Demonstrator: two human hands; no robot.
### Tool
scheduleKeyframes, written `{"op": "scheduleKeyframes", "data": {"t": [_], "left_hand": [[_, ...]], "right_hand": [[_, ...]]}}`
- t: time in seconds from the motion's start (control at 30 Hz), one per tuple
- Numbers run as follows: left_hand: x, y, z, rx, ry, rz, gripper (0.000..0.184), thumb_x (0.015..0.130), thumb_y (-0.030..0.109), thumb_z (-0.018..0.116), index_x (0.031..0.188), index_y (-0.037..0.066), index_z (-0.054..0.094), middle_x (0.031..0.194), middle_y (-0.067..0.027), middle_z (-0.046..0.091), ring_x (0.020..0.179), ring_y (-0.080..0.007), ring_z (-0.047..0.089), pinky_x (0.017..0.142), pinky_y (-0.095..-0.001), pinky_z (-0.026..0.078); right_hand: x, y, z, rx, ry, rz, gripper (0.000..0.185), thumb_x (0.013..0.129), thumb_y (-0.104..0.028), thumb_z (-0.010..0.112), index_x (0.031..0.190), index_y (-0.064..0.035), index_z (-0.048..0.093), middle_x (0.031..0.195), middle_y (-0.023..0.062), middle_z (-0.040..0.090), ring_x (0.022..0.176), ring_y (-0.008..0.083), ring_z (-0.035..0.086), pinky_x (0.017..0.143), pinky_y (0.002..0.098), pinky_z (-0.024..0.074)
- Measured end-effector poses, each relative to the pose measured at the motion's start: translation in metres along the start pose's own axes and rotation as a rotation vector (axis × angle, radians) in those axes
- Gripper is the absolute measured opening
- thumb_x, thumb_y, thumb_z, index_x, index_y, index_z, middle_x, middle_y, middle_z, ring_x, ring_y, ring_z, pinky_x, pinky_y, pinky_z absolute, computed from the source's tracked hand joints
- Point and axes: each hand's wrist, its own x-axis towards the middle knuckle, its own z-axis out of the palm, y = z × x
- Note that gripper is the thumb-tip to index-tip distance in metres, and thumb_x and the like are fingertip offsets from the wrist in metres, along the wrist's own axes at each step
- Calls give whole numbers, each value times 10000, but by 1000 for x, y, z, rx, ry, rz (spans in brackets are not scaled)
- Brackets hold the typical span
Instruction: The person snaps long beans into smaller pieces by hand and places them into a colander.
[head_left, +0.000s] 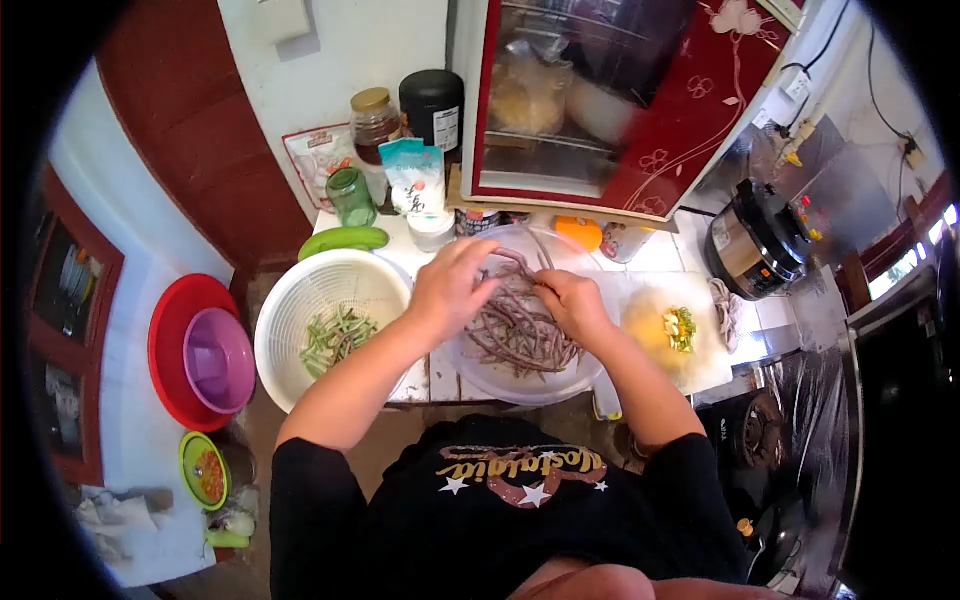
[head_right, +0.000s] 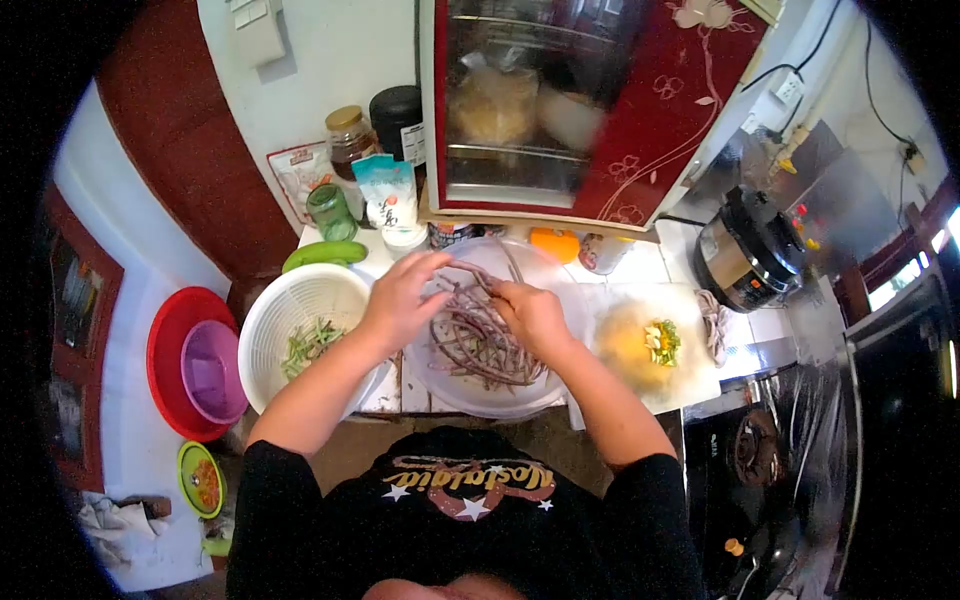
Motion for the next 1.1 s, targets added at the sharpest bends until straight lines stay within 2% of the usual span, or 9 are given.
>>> {"op": "scheduleKeyframes", "data": {"t": [0.23,0.47,0.63,0.67,0.83,0.9,1.0,1.03,1.1], "left_hand": [[29,17,32,-148,-79,153,428,701,68,629,1113,52,516,1098,-120,533,865,-249,564,756,-313,462],[29,22,30,-298,-125,93,172,735,115,598,895,51,600,778,-129,601,723,-300,589,636,-361,469],[22,17,13,26,-9,184,94,744,104,585,817,45,581,749,-127,601,688,-302,585,594,-355,463],[22,16,10,88,12,162,84,751,105,584,795,34,575,755,-128,606,692,-295,588,595,-341,464],[38,9,13,-9,228,-47,106,765,150,562,740,50,537,697,-130,589,655,-315,575,577,-395,452],[39,7,14,-111,263,-126,132,774,176,556,741,50,544,698,-132,589,659,-319,576,581,-403,451],[18,-16,36,294,-364,-140,257,837,268,516,832,20,581,737,-135,612,682,-284,600,628,-352,462],[12,-23,46,292,-372,-130,257,837,268,516,832,20,581,737,-135,612,682,-284,600,628,-352,462],[4,-30,60,-94,-476,-232,344,881,330,463,907,17,604,823,-120,632,771,-234,614,660,-316,467]], "right_hand": [[-20,-11,-38,33,27,96,166,781,-109,571,934,-47,598,807,166,603,743,335,586,644,363,470],[-17,-9,-33,3,35,5,181,781,-119,570,950,-60,596,832,162,602,754,333,586,654,374,468],[-3,-21,-33,67,8,-6,141,760,-94,595,878,-17,597,728,144,593,621,249,572,614,298,457],[1,-27,-33,69,-26,21,112,761,-88,585,824,5,574,661,104,579,553,178,518,555,276,427],[13,-23,-17,477,-197,228,116,785,-100,561,725,-1,552,596,-5,533,523,67,464,468,223,362],[20,-16,-34,520,-5,373,106,761,-122,580,737,-20,565,566,1,511,523,79,468,478,231,379],[27,4,-62,863,71,449,95,776,-117,575,717,-55,533,550,1,489,444,65,427,396,205,318],[30,10,-68,992,100,435,101,785,-114,569,713,-63,520,548,5,485,413,65,410,366,199,291],[31,19,-72,1045,156,451,110,791,-111,563,705,-66,511,546,8,486,391,70,395,349,203,269]]}}
